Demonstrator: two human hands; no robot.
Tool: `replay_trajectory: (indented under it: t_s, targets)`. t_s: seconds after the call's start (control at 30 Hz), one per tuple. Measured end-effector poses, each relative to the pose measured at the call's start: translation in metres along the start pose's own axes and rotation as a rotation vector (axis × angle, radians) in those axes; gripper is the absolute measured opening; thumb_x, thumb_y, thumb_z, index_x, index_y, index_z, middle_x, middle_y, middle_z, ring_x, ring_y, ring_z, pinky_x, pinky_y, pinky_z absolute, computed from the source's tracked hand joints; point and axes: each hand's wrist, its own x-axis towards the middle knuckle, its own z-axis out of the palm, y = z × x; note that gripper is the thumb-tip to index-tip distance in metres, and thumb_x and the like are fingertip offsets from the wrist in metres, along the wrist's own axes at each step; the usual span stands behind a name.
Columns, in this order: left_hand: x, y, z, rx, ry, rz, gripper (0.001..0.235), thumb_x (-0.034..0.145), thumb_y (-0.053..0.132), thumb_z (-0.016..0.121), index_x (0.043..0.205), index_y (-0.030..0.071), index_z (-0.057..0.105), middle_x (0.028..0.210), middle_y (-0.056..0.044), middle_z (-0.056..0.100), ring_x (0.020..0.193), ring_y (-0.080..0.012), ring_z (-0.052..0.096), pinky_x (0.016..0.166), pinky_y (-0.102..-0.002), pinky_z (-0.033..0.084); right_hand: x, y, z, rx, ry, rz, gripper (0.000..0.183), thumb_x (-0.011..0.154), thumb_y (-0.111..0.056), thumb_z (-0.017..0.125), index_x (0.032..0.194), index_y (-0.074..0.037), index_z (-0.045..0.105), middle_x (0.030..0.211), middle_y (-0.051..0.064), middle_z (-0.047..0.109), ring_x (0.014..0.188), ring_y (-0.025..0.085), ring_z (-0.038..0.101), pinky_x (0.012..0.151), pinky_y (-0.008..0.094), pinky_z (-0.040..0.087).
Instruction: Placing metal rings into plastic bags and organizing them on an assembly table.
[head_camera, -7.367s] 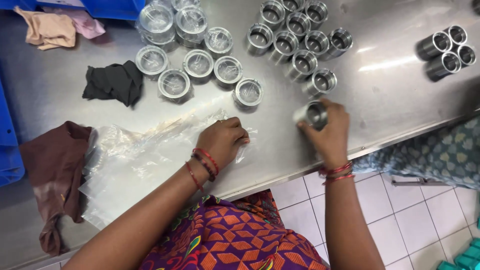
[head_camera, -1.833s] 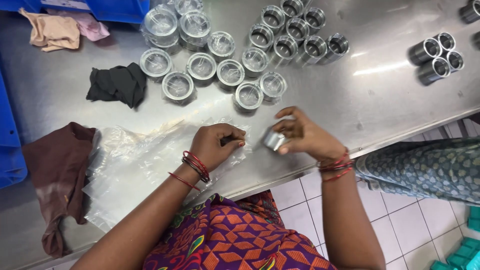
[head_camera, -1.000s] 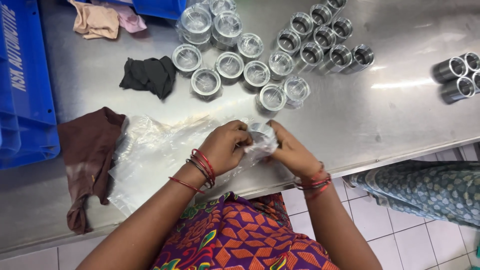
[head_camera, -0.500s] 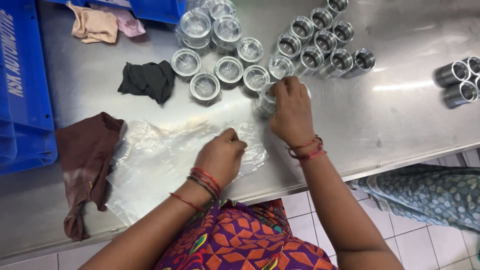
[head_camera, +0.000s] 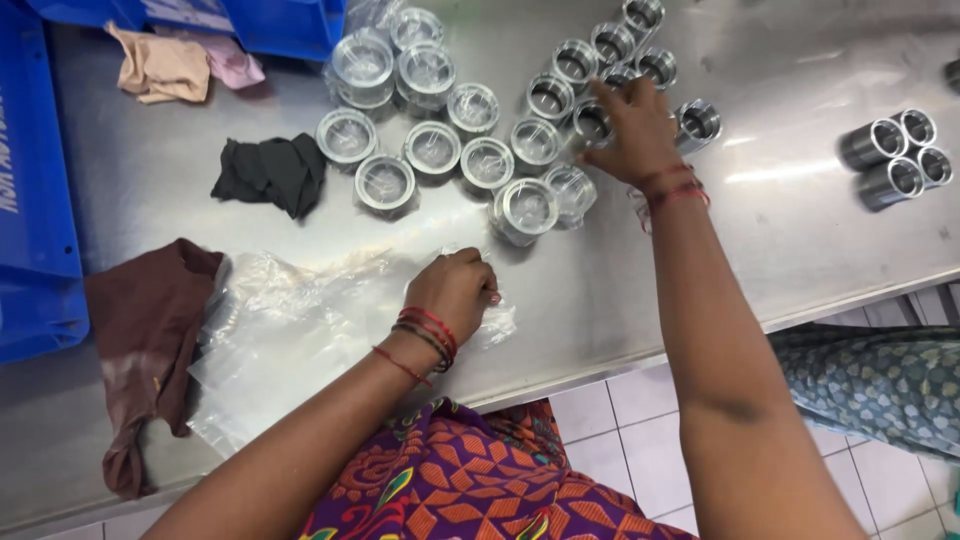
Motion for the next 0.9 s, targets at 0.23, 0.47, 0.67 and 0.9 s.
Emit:
replay_trajectory:
  t_s: [0.23, 0.47, 0.67, 0.9]
  targets:
    - [-0.020, -0.010, -0.009, -0.203, 0.089, 0.092, 0.006, 0.083, 0.017, 0.077, 0.085, 0.011, 0.078, 0.088, -0.005, 0.073, 0.081, -0.0262, 0.070, 0.073, -0.038, 0.055, -0.052, 0.033, 0.018, -0.083, -0.046, 0.020, 0.074, 0.067, -0.035, 0.095, 0.134, -0.019, 0.067, 0.130, 0.018, 0.054, 0.122, 0.041, 0.052, 0.101, 0.051, 0.047]
    - [-0.020, -0.012, -0.010, -0.407, 0.017, 0.078, 0.007, 0.084, 0.011, 0.076, 0.090, 0.008, 0.075, 0.099, -0.004, 0.077, 0.083, -0.0214, 0.075, 0.072, -0.032, 0.058, -0.150, -0.049, -0.031, 0.541, -0.326, 0.186, 0.066, 0.073, -0.024, 0.088, 0.133, -0.012, 0.064, 0.126, 0.011, 0.063, 0.116, 0.025, 0.063, 0.104, 0.037, 0.053]
    - [-0.022, 0.000, -0.014, -0.176, 0.032, 0.239, 0.004, 0.078, 0.011, 0.076, 0.081, 0.008, 0.074, 0.103, -0.007, 0.074, 0.093, -0.0275, 0.072, 0.078, -0.038, 0.056, -0.142, -0.072, -0.017, 1.300, -0.782, 0.174, 0.073, 0.074, -0.014, 0.087, 0.138, -0.004, 0.052, 0.129, 0.009, 0.061, 0.123, 0.020, 0.058, 0.103, 0.035, 0.050]
    - [-0.026, -0.008, -0.012, -0.047, 0.092, 0.218, 0.002, 0.081, 0.008, 0.074, 0.080, 0.007, 0.074, 0.089, -0.009, 0.069, 0.086, -0.0316, 0.068, 0.075, -0.042, 0.055, -0.153, -0.060, -0.007, 1.300, -0.715, 0.263, 0.076, 0.071, -0.020, 0.089, 0.135, -0.004, 0.051, 0.126, 0.007, 0.060, 0.119, 0.016, 0.057, 0.096, 0.031, 0.050]
